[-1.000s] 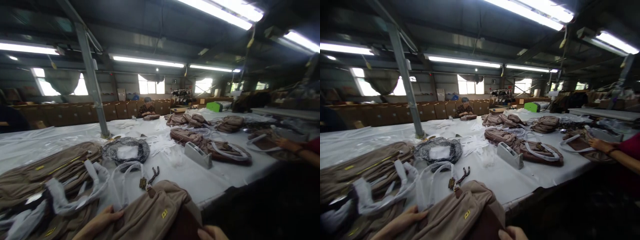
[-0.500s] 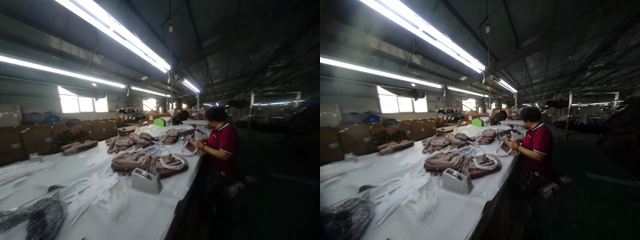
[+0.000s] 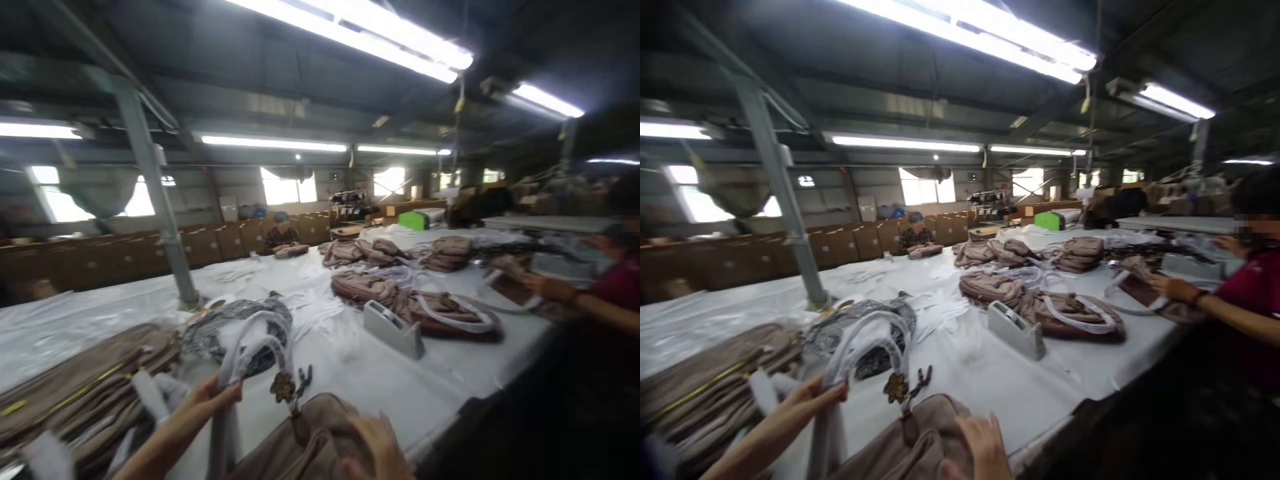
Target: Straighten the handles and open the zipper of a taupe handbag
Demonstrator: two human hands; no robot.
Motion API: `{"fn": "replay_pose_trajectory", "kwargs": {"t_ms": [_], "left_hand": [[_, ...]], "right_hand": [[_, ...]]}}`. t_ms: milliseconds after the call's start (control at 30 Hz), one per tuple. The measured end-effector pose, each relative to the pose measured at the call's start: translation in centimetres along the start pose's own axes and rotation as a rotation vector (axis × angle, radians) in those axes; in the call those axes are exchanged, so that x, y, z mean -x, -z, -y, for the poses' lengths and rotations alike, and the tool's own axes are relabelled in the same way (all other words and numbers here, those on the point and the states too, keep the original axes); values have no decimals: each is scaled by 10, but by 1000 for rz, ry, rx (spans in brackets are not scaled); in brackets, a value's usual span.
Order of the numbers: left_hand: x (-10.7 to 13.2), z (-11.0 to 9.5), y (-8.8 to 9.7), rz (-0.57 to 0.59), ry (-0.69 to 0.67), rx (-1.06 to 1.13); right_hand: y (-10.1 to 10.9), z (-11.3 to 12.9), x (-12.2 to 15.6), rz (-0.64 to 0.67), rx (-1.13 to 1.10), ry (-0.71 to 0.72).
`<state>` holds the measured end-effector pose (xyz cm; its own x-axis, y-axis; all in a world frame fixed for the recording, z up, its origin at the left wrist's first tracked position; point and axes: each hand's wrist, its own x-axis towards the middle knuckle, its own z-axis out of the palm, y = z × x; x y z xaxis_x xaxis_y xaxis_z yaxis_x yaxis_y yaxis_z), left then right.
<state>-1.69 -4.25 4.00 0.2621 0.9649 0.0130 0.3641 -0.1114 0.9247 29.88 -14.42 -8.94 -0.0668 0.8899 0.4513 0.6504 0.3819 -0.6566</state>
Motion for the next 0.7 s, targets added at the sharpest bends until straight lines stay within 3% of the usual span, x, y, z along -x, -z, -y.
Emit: {"fn": "replay_pose_trajectory", "kwargs": {"t_ms": [67,200,367,433,533,700], "left_hand": [[18,8,18,17,-49,32],[30,9,23,167,-97,85],[38,-8,24,352,-70,192],[38,-13,29,387,-62,222],[31,-15,40,351,-51,284],[3,-22,55,279,-41,484]], "right_hand": [[13,10,-39,41,-197,-73],[36,40,-120,195,-405,-75],[14,64,-195,483,-655,-58],[0,71,-210,632,-740,-35],[-12,82,-220,774,-794,-11],[-12,100,-221,762,-814,16]]}}
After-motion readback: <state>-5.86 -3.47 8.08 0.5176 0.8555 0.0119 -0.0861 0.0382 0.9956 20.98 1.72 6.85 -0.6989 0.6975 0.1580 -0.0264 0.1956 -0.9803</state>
